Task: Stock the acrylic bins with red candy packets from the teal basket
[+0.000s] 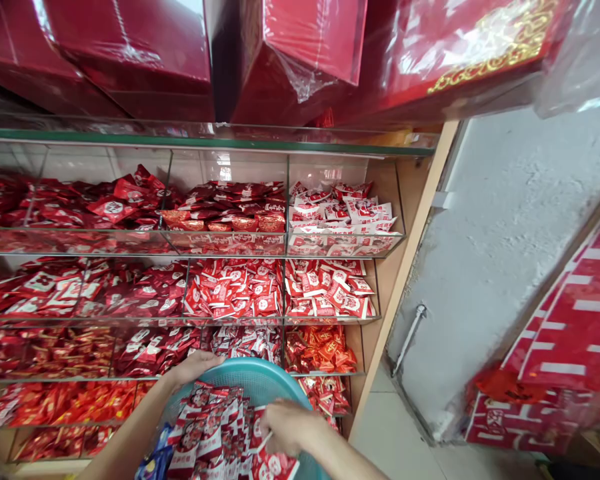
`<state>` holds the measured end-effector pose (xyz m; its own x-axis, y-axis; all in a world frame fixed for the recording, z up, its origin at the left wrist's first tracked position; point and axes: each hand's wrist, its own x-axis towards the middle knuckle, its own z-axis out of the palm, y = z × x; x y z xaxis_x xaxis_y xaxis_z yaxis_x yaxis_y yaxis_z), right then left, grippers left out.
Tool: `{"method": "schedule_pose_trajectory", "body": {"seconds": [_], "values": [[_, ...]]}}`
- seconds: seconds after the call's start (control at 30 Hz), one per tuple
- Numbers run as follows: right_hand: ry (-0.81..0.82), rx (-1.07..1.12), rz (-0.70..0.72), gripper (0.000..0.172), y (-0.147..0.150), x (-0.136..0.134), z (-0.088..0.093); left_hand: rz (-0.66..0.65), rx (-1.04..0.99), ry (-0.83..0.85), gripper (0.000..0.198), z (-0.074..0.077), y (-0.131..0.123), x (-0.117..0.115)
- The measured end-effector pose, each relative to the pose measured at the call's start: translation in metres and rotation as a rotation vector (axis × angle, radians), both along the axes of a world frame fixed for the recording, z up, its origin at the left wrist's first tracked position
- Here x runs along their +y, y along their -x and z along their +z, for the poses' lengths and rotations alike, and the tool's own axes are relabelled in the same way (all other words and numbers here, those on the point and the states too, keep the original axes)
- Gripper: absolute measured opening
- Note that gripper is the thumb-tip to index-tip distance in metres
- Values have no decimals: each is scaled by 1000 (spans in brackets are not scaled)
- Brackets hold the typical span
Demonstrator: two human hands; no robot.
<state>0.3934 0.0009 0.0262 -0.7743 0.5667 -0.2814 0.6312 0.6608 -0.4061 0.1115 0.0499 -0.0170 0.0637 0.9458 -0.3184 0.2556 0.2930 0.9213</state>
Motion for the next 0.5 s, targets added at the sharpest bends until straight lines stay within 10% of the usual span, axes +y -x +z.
{"method": "schedule_pose_trajectory", "body": {"seconds": [0.27,0.5], "values": [[-26,-164,13,28,9,-4,-9,-27,33,-43,49,1,0,1],[-241,376,-200,15,18,9,68,-45,37,-34,51,2,-1,1]]}}
